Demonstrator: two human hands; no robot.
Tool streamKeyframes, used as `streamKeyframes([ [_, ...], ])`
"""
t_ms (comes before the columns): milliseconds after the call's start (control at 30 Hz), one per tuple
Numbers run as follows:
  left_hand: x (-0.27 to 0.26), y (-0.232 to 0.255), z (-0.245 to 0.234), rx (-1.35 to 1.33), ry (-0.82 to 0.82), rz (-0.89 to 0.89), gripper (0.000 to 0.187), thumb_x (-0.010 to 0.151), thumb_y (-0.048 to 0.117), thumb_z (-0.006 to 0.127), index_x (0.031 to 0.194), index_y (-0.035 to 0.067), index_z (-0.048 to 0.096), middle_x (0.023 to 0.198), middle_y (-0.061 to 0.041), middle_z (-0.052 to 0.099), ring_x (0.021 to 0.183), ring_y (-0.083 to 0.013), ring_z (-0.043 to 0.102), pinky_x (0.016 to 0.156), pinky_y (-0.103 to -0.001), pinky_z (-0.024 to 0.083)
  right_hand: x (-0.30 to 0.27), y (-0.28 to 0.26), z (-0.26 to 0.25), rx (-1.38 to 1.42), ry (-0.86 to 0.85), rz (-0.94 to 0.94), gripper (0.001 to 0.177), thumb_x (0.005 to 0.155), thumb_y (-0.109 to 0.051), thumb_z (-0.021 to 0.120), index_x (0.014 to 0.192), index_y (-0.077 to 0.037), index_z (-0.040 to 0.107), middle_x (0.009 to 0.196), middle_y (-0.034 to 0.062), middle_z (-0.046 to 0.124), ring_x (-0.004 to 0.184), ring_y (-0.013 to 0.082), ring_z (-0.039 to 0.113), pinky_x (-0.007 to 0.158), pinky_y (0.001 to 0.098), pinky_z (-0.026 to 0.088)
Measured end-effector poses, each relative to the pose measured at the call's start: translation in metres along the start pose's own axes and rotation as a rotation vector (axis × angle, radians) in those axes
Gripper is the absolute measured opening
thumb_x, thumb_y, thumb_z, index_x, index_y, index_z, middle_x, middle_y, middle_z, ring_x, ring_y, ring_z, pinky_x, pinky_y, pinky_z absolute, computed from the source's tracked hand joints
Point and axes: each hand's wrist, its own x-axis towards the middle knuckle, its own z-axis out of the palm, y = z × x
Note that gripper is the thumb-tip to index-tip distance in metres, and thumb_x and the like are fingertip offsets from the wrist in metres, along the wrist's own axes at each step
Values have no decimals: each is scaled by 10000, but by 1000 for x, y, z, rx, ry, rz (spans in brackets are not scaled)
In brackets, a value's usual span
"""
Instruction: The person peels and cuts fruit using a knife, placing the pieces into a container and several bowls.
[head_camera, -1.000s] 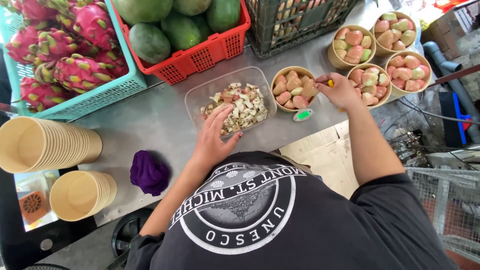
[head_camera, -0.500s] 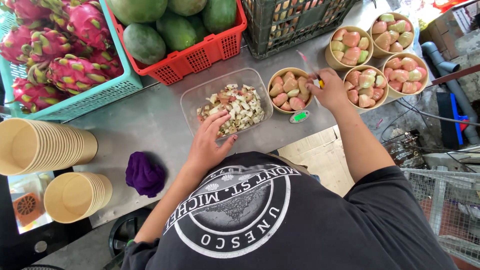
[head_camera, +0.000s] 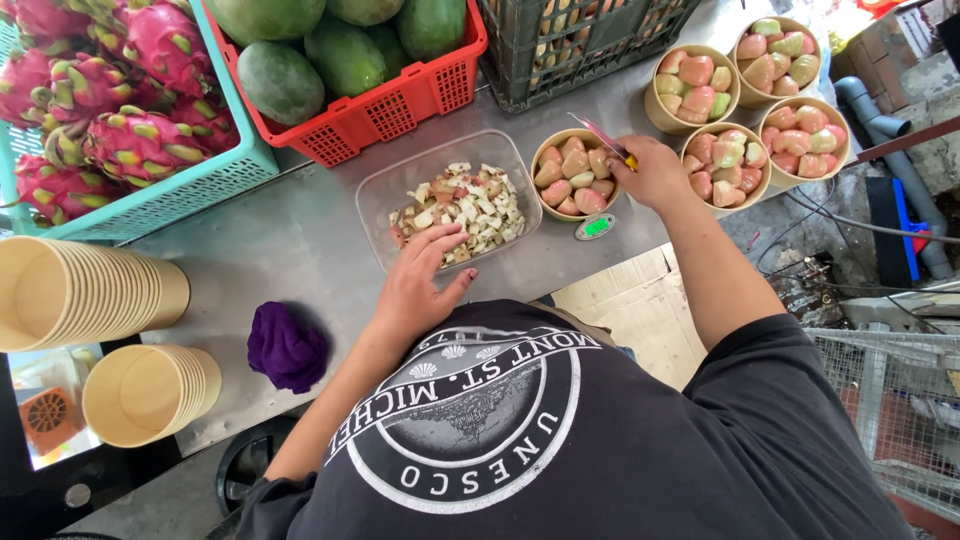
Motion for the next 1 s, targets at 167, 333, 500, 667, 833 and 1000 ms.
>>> streamKeyframes([
  [167,-2,0,-1,-5,3,-8,440,895,194,768,1299,69,646,1382,-118,624,1307,-326,578,1078,-419,477,-3,-20,-17,-4,12,-38,348,926,-245,752,1223,-73,694,1115,160,698,1029,379,647,863,456,516],
  [333,-4,0,-8,-13,26,-36,431,903,189,754,1300,68,640,1380,-112,632,1288,-312,602,1071,-412,489,-31,-67,-23,50,-71,232,572,800,-345,832,1242,-54,614,982,147,699,941,338,675,837,431,526],
  [500,-5,-3,-5,-7,37,-19,421,905,192,760,1290,63,646,1373,-112,639,1284,-317,604,1078,-415,486,-44,-72,0,-53,-95,269,380,891,-324,837,1074,-26,689,1063,151,693,989,354,660,853,455,524],
  [667,-5,0,0,3,23,-7,422,886,191,773,1275,70,664,1360,-116,640,1281,-330,597,1063,-418,485,-49,-51,13,36,16,20,441,794,-238,865,1125,-13,677,1109,167,675,1033,374,646,876,446,522],
  [833,-8,-1,-4,-6,16,-27,399,892,183,765,1260,69,661,1365,-111,642,1268,-319,610,1046,-409,502,-45,-44,16,84,-26,172,361,785,-226,858,1061,-51,706,1122,138,665,1023,333,654,872,422,527],
  [1000,-8,0,-6,-11,32,-6,395,889,171,765,1253,58,663,1353,-117,646,1254,-316,616,1042,-408,505,-46,-46,14,70,-5,79,241,803,-230,863,940,-67,750,1087,128,660,1017,324,649,862,417,520],
])
